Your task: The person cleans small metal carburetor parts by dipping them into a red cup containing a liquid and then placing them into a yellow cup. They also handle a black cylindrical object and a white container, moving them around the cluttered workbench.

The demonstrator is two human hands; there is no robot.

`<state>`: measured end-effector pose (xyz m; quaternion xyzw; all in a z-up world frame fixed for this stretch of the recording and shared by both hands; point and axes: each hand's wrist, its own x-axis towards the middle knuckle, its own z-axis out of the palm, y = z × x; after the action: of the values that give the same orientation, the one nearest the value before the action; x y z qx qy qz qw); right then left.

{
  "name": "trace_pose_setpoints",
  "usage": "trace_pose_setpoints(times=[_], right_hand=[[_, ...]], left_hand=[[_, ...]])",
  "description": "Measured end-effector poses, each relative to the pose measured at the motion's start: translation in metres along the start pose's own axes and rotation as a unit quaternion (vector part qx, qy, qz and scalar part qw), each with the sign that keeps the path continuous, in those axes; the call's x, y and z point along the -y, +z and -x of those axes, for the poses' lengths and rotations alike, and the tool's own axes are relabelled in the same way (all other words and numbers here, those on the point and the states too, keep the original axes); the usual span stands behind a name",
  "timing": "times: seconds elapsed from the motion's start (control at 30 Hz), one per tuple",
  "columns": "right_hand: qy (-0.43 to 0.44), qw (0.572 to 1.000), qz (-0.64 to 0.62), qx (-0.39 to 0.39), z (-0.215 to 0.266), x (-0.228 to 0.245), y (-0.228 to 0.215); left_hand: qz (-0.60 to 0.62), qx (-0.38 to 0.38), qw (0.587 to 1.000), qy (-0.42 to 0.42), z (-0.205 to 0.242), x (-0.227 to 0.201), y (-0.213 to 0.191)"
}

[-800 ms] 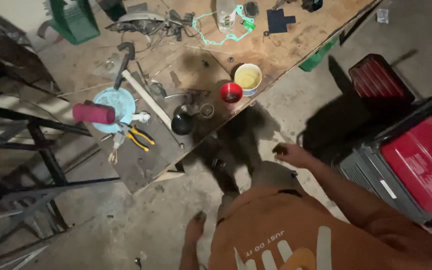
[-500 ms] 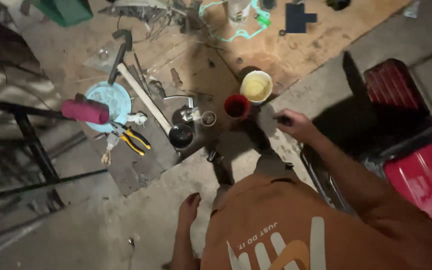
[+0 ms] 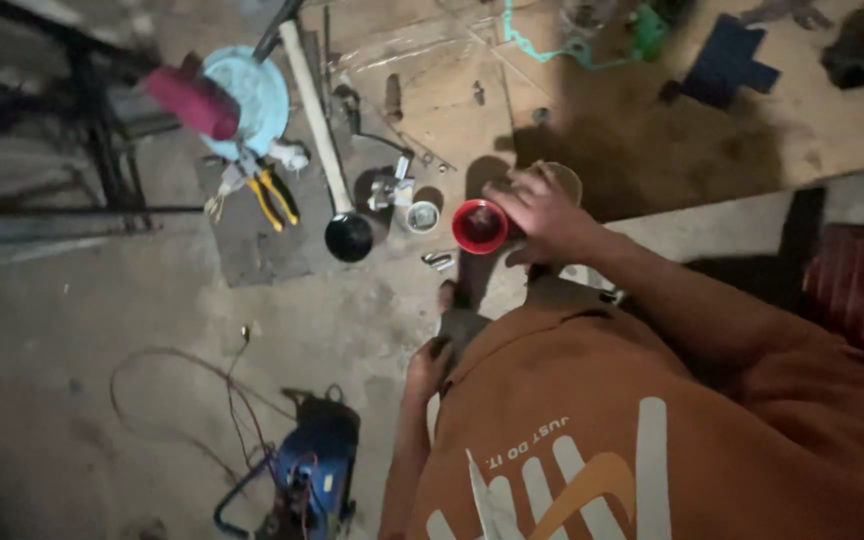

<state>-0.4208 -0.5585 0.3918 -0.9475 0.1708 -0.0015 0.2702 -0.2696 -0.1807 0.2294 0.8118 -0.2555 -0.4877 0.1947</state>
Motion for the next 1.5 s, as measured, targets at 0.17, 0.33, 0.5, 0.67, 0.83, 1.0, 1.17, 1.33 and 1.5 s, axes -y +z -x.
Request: trace_pose_setpoints(times=[0.17,0.33,0.5,0.67,0.83,1.0,1.17,1.33,1.5], right_hand=[[0.001,0.999,-0.032,0.001,-0.003,-0.035,-0.022],[-0.046,0.999,-0.029,0.006,-0.007,-0.041,-0.023],[0.015,0.993,0.056,0.102,-0.023,-0.007,-0.026],[-0.043,0.996,0.030,0.068,-0.037,-0.007,0.000],[-0.027,0.997,0.037,0.066,-0.038,-0.017,0.017],[-0.019,0.999,0.016,0.040,-0.035,-0.008,0.013],[-0.035,0.998,0.036,0.029,-0.033,-0.008,0.017],[-0.092,0.995,0.032,-0.027,-0.031,0.013,0.010],[-0.149,0.985,0.017,-0.091,-0.036,0.050,-0.029]], left_hand=[[0.090,-0.048,0.992,0.073,0.016,-0.032,0.014],[0.120,-0.082,0.987,0.076,0.017,-0.081,-0.005],[0.187,-0.113,0.965,0.144,-0.005,-0.080,0.006],[0.204,-0.134,0.941,0.233,-0.015,-0.070,0.006],[0.182,-0.110,0.956,0.200,-0.002,-0.080,-0.013],[0.162,-0.097,0.970,0.153,-0.001,-0.079,-0.023],[0.190,-0.088,0.955,0.209,-0.012,-0.081,-0.032],[0.155,-0.089,0.964,0.200,-0.001,-0.112,-0.052],[0.162,-0.117,0.959,0.203,0.016,-0.147,-0.071]])
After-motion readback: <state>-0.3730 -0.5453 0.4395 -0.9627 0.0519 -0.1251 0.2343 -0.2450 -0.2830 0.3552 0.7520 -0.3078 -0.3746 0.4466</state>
